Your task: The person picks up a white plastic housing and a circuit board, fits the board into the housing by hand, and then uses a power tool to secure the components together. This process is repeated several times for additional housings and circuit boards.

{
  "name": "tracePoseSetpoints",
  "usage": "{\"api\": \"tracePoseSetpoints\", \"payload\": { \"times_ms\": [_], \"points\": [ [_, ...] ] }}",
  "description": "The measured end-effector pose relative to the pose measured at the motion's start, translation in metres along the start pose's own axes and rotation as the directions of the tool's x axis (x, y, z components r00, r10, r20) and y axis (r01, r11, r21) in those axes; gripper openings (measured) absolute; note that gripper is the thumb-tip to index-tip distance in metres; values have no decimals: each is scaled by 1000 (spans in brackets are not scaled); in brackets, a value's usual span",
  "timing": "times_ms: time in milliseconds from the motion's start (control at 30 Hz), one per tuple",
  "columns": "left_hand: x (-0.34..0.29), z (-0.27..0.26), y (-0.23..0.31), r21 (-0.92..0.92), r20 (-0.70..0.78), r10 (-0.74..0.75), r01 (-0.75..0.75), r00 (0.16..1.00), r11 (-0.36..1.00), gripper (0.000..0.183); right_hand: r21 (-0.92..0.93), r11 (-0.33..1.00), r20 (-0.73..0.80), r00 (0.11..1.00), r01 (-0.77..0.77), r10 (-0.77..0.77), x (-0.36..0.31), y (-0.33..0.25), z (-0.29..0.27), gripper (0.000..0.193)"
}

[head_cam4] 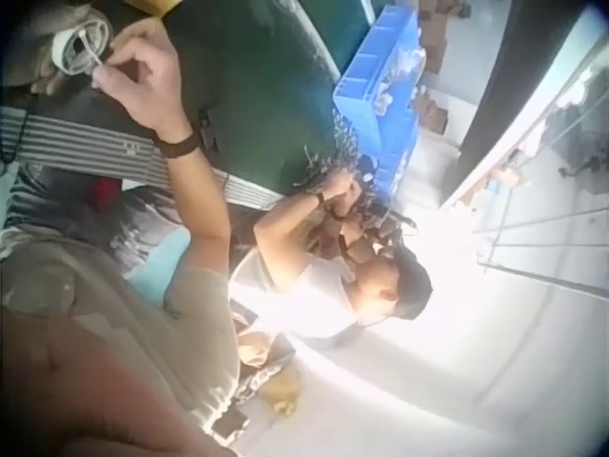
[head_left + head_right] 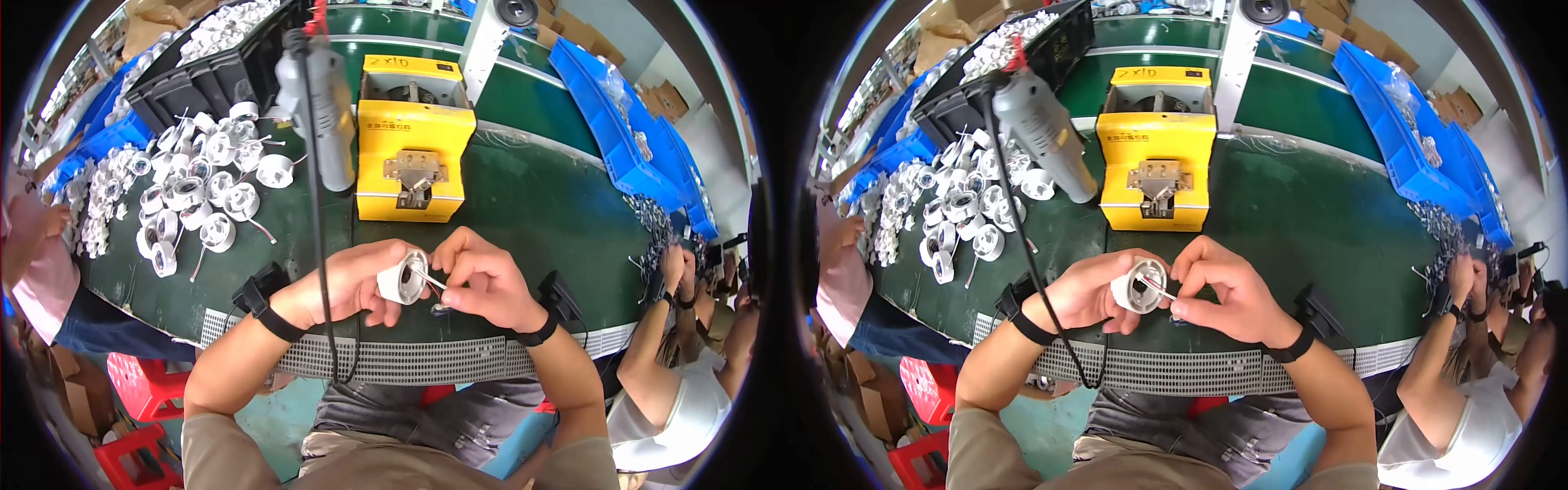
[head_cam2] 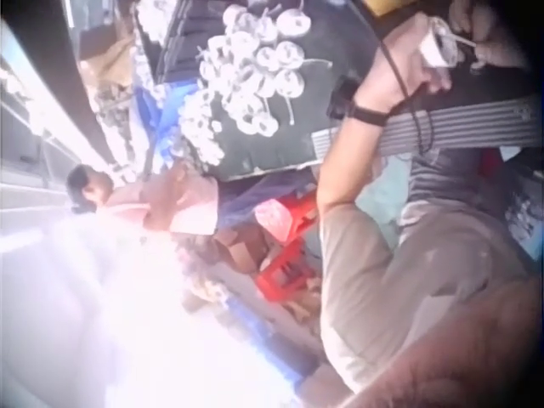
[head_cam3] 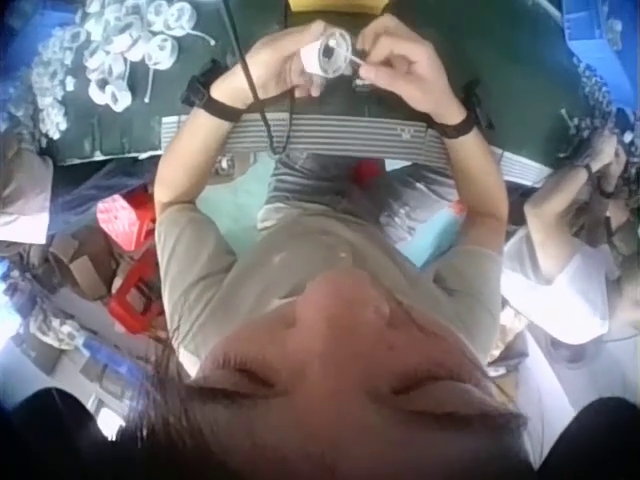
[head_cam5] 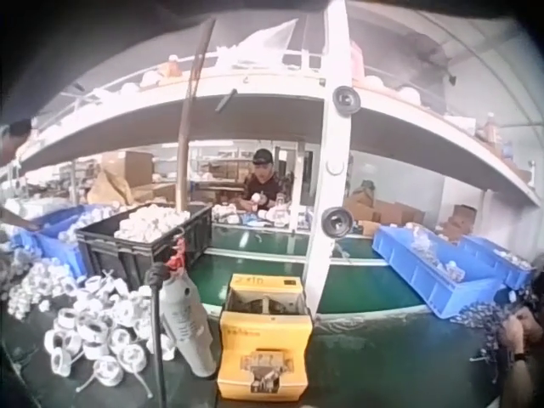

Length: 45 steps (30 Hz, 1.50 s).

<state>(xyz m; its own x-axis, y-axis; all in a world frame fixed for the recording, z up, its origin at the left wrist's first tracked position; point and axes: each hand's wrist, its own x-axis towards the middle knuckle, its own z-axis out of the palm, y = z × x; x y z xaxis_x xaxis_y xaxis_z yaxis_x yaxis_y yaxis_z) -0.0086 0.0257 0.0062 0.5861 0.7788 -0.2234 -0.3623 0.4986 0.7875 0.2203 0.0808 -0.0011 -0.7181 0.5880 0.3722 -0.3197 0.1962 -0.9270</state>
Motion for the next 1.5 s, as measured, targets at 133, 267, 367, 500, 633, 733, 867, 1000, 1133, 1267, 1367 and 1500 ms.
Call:
{"api": "tracePoseSetpoints", "payload": {
  "times_ms": [133, 267, 367, 500, 633, 733, 867, 1000, 1133, 1267, 1367, 1500],
  "points": [
    [2, -1, -7, -65, -156, -21, 11, 988, 998, 48, -392, 920, 20, 1000, 4, 4, 0, -1, 7, 13],
    [2, 1, -5, -13, -205, -35, 33, 978, 999, 46, -530, 848, -4, 1000, 3, -6, -2, 3, 18, 12],
    [3, 3, -9, 13, -207, 33, -31, 978, 999, 47, -515, 857, -40, 999, 1, -25, -1, 5, 24, 13],
    [5, -2, -8, 79, -205, 74, -58, 976, 995, 55, -590, 807, -103, 991, 5, -81, -1, -3, 23, 12],
    [6, 1, -8, 95, -229, 55, -34, 972, 995, 59, -561, 827, -121, 992, -36, -39, -2, -3, 29, 12],
    [5, -1, -8, 89, -199, 45, -28, 979, 996, 64, -528, 849, -104, 994, -29, -31, -2, -1, 31, 12],
    [6, 0, -8, 122, -198, 44, -20, 979, 992, 70, -539, 840, -116, 993, -57, -8, -2, 1, 32, 12],
    [6, 2, -8, 151, -212, 34, -2, 977, 988, 71, -535, 843, -117, 993, -54, -11, -3, -2, 30, 12],
    [5, 2, -11, 141, -189, 22, 5, 982, 990, 65, -590, 799, -152, 988, -116, 31, -2, 2, 31, 10],
    [7, 1, -14, 219, -105, 139, -113, 985, 969, 50, -128, 919, -326, 891, -372, 315, 2, -3, 37, 12],
    [8, 2, -16, 115, -211, 195, -174, 958, 978, 48, -496, 851, -267, 963, -172, 39, 3, 4, 31, 27],
    [7, 1, -12, 131, -280, 280, -253, 918, 959, 47, -750, 660, -183, 971, -38, -152, 4, -1, 24, 27]
  ]
}}
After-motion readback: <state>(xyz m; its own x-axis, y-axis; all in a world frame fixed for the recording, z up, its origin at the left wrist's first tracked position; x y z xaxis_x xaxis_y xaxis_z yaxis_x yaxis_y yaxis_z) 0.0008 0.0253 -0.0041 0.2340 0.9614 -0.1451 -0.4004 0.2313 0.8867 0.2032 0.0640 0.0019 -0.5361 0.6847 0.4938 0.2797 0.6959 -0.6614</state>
